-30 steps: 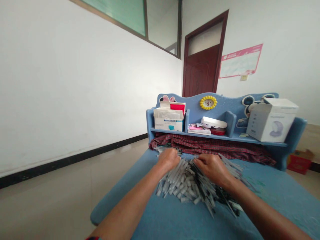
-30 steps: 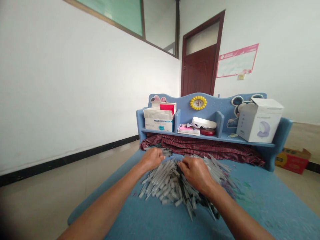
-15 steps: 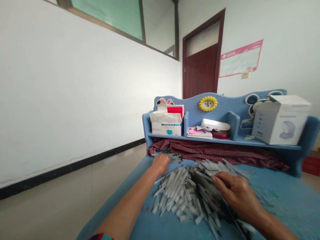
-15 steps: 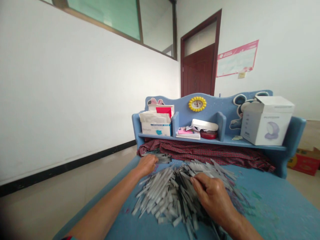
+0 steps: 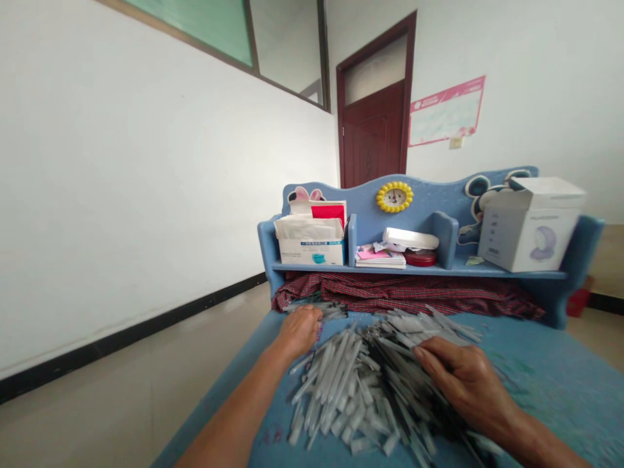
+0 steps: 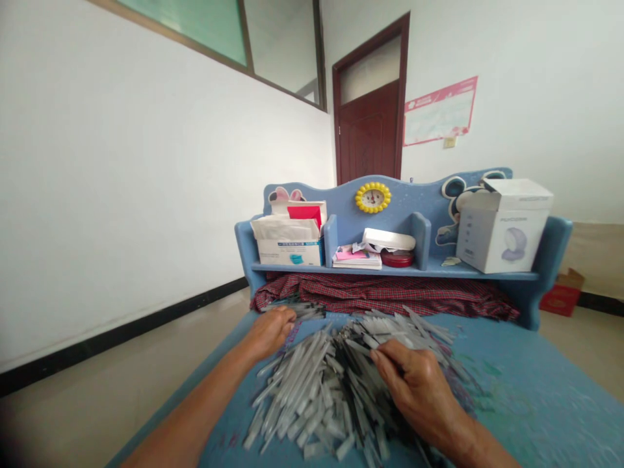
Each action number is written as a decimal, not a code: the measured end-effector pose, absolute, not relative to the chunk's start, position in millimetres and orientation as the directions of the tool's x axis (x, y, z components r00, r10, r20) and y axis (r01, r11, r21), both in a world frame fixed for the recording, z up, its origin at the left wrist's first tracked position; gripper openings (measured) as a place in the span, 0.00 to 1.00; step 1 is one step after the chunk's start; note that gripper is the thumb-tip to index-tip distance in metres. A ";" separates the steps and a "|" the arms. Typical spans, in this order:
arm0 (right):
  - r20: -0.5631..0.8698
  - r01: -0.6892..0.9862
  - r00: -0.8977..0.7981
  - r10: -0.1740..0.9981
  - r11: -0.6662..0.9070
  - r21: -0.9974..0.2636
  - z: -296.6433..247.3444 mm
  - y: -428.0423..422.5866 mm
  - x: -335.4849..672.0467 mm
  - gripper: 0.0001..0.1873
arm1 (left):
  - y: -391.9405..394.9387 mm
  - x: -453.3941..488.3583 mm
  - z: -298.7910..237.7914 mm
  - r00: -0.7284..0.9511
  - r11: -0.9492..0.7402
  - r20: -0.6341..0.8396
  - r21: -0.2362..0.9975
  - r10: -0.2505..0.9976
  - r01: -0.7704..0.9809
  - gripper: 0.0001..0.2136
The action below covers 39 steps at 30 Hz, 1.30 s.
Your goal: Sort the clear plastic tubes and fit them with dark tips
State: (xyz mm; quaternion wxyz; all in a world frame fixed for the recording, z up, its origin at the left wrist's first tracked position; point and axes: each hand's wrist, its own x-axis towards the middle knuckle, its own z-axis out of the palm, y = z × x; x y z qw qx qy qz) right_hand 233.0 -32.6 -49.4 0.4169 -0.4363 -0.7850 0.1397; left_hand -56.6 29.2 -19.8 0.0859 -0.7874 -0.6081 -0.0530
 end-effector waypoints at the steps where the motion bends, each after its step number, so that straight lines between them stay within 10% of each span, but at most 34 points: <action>1: 0.530 0.565 -0.269 0.805 0.577 -0.589 -48.5 -32.9 232.0 0.19 | 24.6 -52.6 -16.8 0.291 -0.286 0.209 -0.055 0.934 0.957 0.08; 14: 0.426 0.425 -0.242 0.872 0.490 -0.761 -31.5 -29.5 233.0 0.23 | -31.6 13.7 -5.1 0.655 -0.797 0.564 0.010 0.503 0.604 0.08; 29: 0.068 0.206 -0.421 0.904 0.168 -0.964 -25.0 -36.6 231.1 0.22 | -37.1 11.9 0.4 0.685 -0.805 0.581 -0.084 0.439 0.587 0.05; 39: 0.208 0.067 -0.378 0.902 0.251 -0.966 -24.0 -33.6 233.9 0.14 | -33.3 11.7 -5.9 0.693 -0.790 0.572 -0.121 0.440 0.601 0.08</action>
